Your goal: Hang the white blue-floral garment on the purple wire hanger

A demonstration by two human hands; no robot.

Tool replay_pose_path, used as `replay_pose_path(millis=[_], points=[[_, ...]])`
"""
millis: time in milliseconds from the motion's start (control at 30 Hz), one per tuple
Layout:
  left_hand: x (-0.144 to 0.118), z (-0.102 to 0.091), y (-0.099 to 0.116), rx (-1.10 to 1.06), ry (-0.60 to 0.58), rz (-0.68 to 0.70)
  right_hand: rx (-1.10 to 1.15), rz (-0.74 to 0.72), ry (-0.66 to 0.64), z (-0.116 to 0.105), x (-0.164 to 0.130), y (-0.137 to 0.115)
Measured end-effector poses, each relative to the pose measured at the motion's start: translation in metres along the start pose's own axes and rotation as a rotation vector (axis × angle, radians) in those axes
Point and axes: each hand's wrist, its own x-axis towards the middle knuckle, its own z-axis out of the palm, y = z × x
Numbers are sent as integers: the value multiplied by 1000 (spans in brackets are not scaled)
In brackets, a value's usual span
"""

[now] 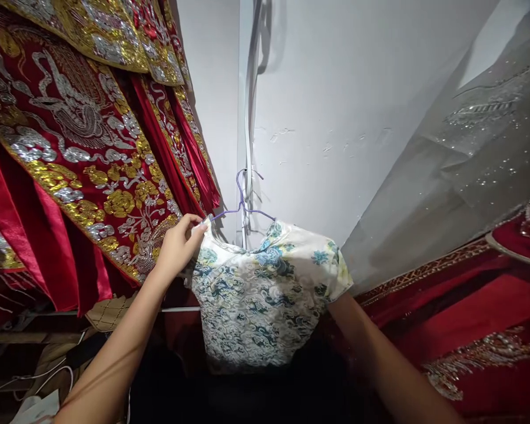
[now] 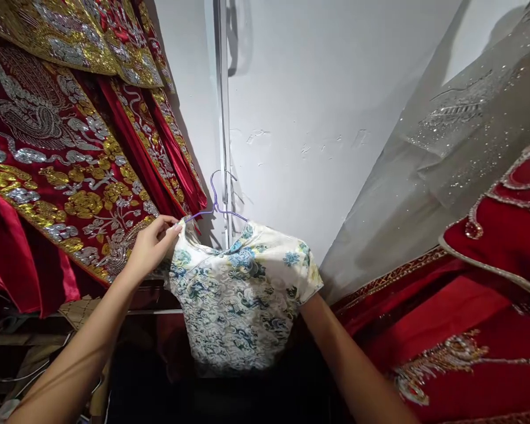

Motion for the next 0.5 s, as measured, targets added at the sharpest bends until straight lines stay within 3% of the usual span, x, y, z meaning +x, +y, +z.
replay_pose_path(millis=[167, 267, 367, 433, 500], points=[[0, -4, -3, 74, 17, -19, 330, 112, -117, -20, 11, -22], [9, 0, 9, 61, -3, 14, 533, 38, -185, -17, 11, -50], [17, 4, 15, 82, -52, 13, 526, -51, -279, -2, -1, -70], [16, 6, 12, 68, -81, 10, 403, -4, -491, 9, -13, -73], [10, 10, 7, -27, -134, 20, 163, 55, -817, 17, -23, -66]])
